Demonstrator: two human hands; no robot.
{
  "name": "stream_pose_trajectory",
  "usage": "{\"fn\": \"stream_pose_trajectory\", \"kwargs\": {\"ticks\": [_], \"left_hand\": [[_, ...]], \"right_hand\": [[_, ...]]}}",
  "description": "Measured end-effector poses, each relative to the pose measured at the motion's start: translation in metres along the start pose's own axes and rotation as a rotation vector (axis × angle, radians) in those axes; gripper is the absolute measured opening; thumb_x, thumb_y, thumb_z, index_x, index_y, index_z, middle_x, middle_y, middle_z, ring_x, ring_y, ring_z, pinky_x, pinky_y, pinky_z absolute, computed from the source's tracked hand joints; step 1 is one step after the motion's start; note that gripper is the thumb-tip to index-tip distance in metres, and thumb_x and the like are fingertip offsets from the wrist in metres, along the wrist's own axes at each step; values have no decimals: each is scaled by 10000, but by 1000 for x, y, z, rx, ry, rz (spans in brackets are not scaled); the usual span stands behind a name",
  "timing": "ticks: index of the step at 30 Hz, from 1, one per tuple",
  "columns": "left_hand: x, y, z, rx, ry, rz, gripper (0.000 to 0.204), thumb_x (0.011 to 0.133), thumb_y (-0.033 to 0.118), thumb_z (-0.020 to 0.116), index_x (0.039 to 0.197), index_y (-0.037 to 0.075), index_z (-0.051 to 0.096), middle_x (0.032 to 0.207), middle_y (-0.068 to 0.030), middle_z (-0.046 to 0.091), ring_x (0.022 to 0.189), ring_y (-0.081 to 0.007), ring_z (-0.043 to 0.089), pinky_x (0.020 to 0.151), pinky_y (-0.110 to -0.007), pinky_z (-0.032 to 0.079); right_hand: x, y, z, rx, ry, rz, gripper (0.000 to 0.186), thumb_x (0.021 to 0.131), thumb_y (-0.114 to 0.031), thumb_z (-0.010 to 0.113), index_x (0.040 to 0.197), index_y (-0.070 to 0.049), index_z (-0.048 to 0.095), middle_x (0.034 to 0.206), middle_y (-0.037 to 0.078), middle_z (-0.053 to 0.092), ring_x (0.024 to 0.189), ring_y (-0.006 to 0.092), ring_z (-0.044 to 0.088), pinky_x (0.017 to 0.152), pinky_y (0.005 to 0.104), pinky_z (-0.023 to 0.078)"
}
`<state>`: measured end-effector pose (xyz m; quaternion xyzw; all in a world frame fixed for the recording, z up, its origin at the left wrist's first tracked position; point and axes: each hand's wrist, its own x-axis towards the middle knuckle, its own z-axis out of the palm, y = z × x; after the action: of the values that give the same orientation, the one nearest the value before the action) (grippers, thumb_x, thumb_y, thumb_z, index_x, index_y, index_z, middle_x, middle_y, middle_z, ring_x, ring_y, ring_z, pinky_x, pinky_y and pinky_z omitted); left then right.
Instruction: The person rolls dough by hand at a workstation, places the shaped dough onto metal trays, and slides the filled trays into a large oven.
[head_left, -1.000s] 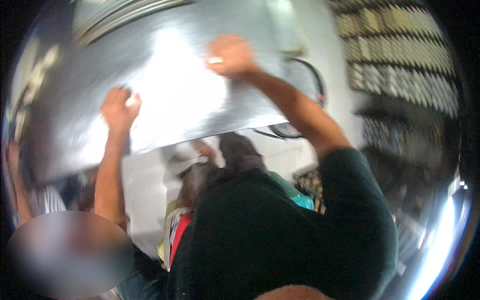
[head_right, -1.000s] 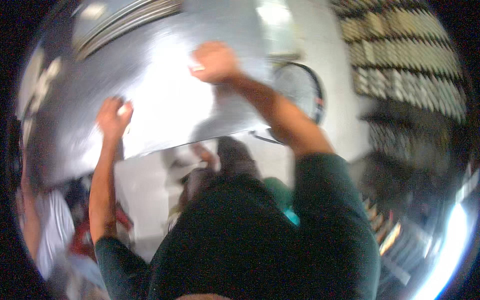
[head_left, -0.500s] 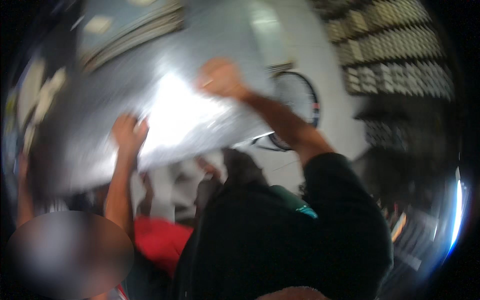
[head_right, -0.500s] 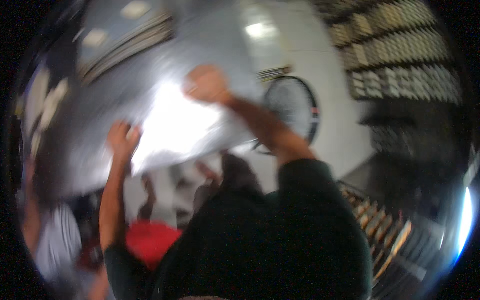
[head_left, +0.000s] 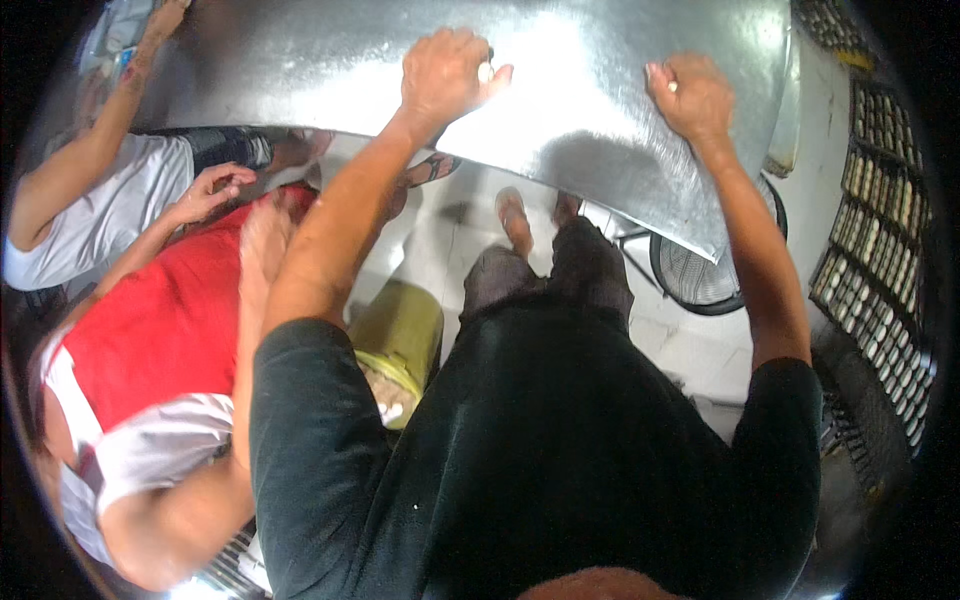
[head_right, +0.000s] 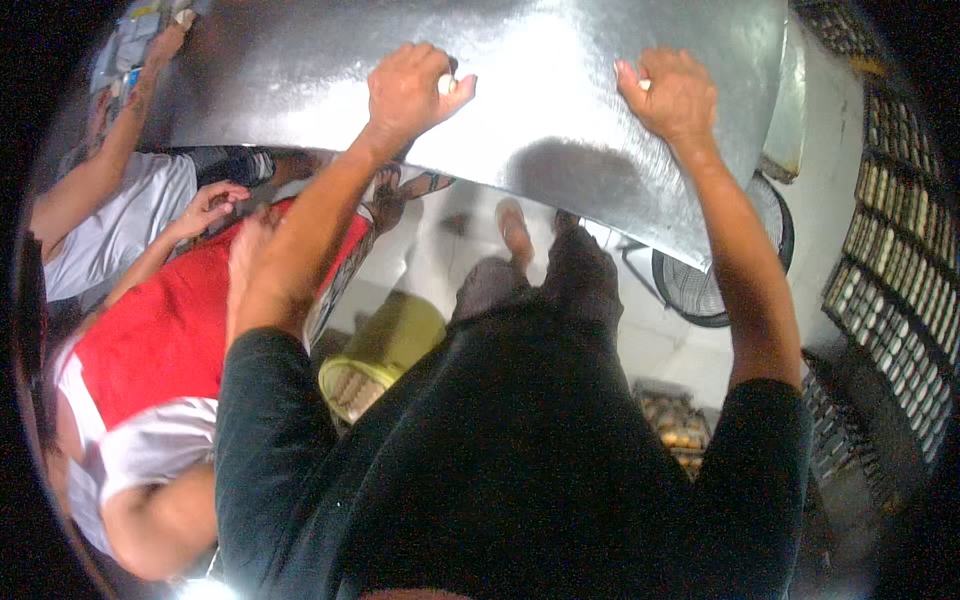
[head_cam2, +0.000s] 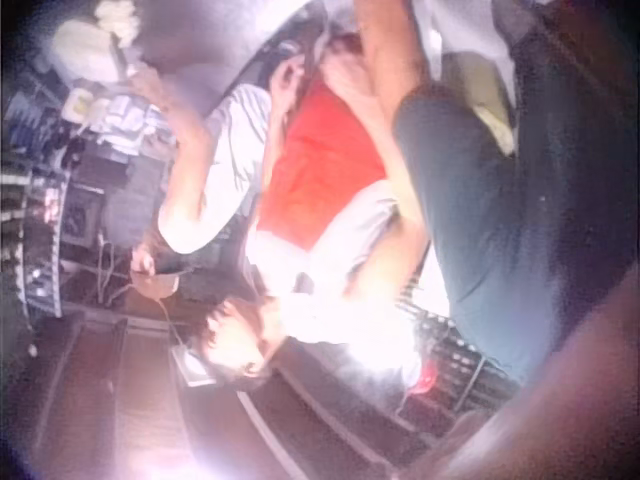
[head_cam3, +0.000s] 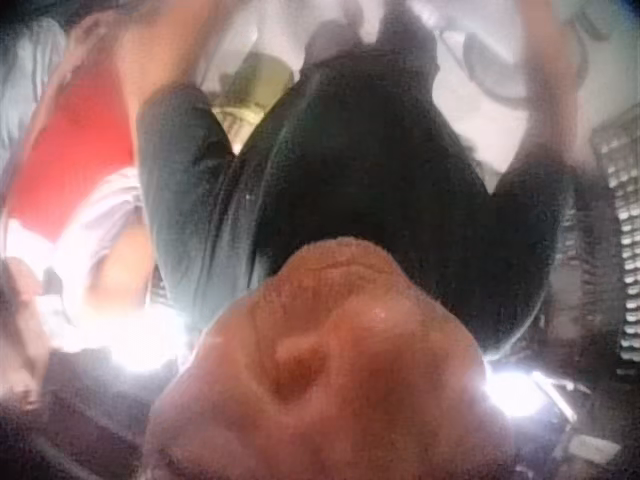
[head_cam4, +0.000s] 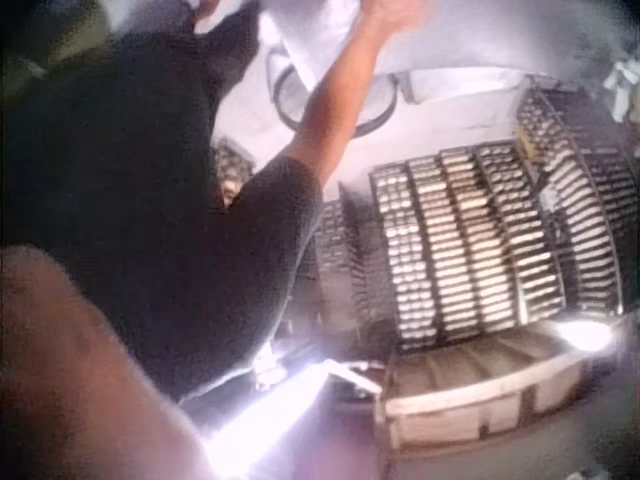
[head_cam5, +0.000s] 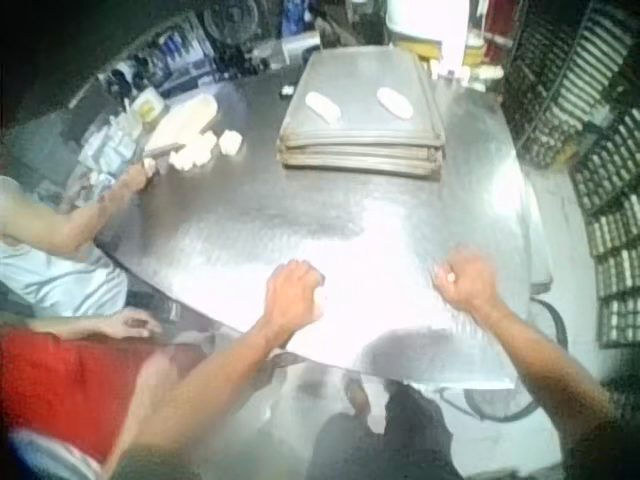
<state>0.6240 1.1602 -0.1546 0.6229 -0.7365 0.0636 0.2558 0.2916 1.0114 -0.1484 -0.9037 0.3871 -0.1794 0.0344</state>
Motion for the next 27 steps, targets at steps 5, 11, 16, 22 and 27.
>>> {"fn": "stream_pose_trajectory", "kwargs": {"ticks": [5,11,16,22,27], "left_hand": [[-17,36,-28,105,-18,-76,341,788,426,803,843,99,725,849,-82,665,849,-291,646,789,-428,533],[3,26,-18,66,-144,-122,322,806,416,803,809,110,703,809,-78,642,806,-279,646,725,-428,536],[-7,33,-15,123,-147,-216,334,816,386,803,936,104,672,970,-74,629,981,-288,606,878,-461,474],[-74,117,-60,-38,-437,-365,931,903,521,672,1505,-111,348,1568,-316,362,1477,-488,307,1205,-633,213],[53,43,-34,285,-418,-407,903,994,567,506,1592,-62,259,1696,-247,177,1570,-408,175,1261,-617,54]], "right_hand": [[-25,-17,-25,10,115,-112,458,903,-502,664,1032,-64,700,1009,116,658,967,313,605,820,473,481],[-4,-2,-11,29,35,-33,400,897,-501,661,770,-122,662,762,72,626,753,306,607,667,451,499],[-1,-10,-6,-104,-126,43,459,899,-497,682,1110,-90,709,1040,140,672,1039,324,617,917,490,474],[-112,-39,-46,-17,-295,-45,843,924,-556,641,1473,50,437,1483,271,487,1438,446,395,1203,584,251],[11,-21,-31,-32,-138,65,825,961,-553,619,1514,21,408,1571,246,415,1473,430,360,1226,583,230]]}}
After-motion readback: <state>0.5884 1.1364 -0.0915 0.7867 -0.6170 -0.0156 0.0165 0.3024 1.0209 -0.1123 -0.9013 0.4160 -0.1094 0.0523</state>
